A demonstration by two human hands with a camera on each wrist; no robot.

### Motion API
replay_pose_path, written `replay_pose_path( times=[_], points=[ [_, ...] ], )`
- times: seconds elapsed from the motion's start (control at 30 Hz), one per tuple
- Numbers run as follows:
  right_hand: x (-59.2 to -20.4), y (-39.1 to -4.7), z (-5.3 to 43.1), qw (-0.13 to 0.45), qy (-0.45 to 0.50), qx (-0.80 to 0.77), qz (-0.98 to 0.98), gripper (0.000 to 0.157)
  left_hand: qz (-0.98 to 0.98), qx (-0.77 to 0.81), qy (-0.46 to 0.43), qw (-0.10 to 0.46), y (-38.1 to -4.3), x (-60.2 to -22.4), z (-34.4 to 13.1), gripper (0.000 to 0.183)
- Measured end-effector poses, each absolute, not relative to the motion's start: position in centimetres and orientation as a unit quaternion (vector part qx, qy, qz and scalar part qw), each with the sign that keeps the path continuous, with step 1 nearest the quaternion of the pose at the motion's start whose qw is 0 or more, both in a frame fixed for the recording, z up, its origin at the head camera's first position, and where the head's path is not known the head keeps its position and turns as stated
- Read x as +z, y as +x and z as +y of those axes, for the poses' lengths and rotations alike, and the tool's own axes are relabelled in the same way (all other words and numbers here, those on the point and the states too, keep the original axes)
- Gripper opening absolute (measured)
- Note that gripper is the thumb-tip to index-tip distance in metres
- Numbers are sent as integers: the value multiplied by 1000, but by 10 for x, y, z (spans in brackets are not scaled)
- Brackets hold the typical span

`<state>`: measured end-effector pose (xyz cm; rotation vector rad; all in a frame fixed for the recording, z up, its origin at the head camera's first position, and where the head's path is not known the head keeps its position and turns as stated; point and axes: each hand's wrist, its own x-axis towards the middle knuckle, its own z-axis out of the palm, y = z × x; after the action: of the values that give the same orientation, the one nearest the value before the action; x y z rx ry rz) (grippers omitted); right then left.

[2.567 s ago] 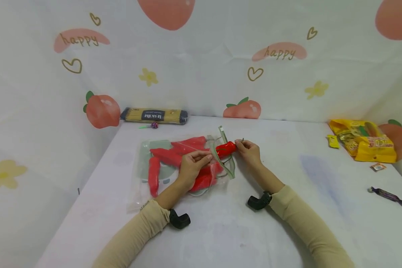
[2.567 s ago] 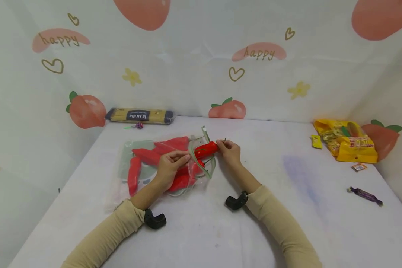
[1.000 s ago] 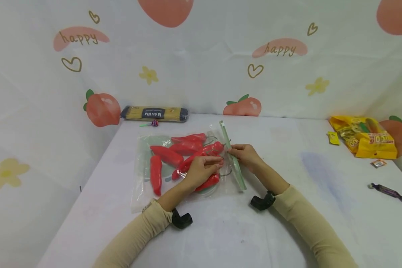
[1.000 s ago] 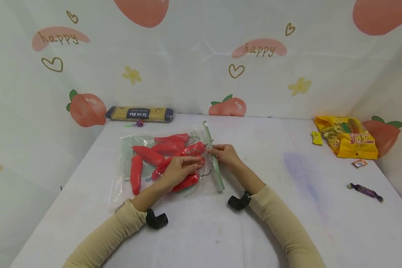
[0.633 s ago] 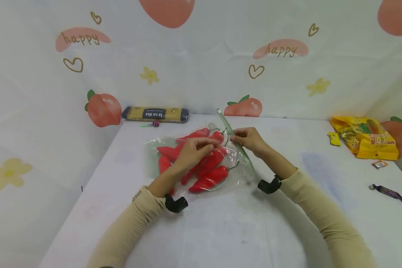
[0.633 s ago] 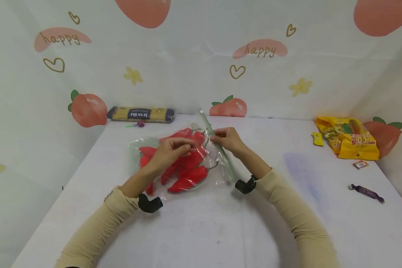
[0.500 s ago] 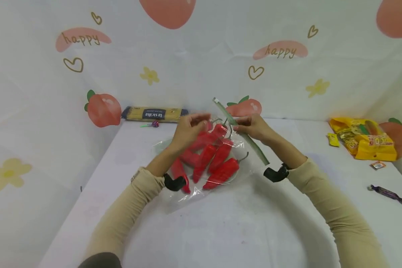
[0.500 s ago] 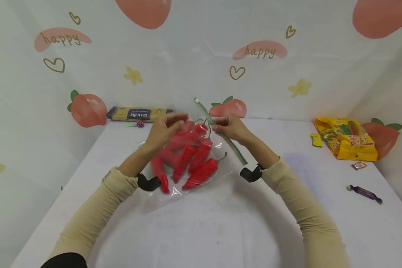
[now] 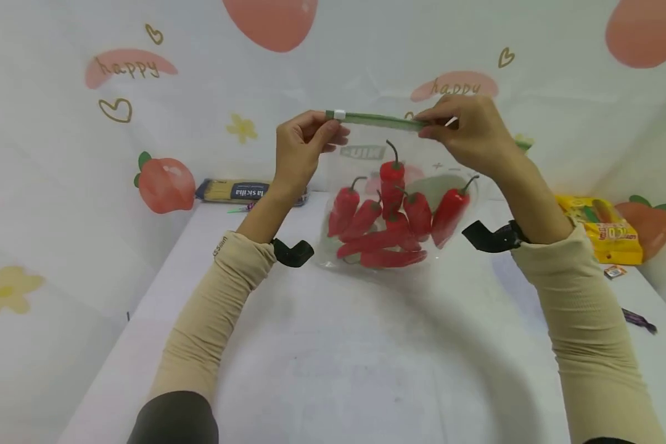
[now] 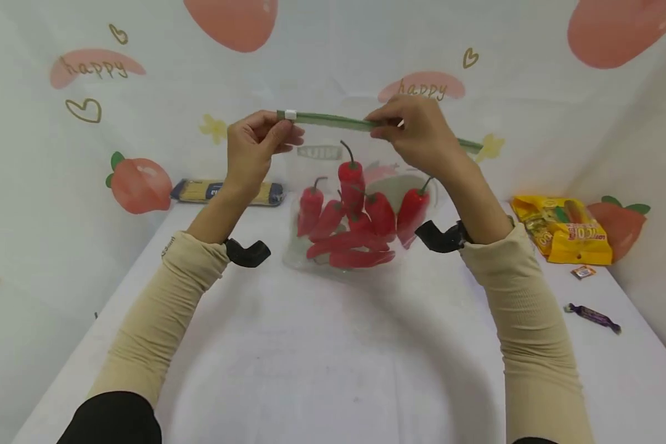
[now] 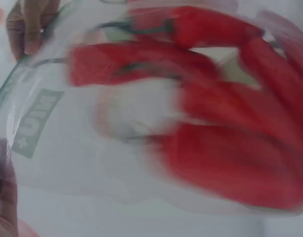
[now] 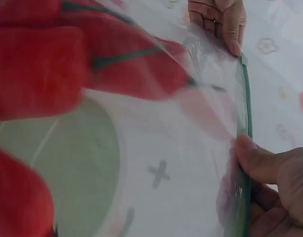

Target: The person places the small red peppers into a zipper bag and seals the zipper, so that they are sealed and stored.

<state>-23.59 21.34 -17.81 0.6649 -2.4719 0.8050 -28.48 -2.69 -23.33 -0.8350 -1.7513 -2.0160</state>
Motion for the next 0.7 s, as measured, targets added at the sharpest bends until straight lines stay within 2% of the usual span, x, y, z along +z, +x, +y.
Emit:
replay_pose_path(
  times=[0.13, 0.33, 0.53, 0.7],
  points=[
    [-159, -227, 212, 273, 248, 308, -877, 16, -566, -745, -305, 177, -277, -217, -29, 5],
    [-162, -235, 207, 276, 260, 299, -876, 14, -557, -773, -271, 135, -275, -223, -30, 6],
    [-165, -237, 167, 271, 265, 314, -871, 24, -540, -783, -269, 151, -275, -232, -22, 9],
    [-162, -241, 134, 255, 280, 332, -864, 21, -539, -782, -274, 153, -270, -230, -14, 11]
  ],
)
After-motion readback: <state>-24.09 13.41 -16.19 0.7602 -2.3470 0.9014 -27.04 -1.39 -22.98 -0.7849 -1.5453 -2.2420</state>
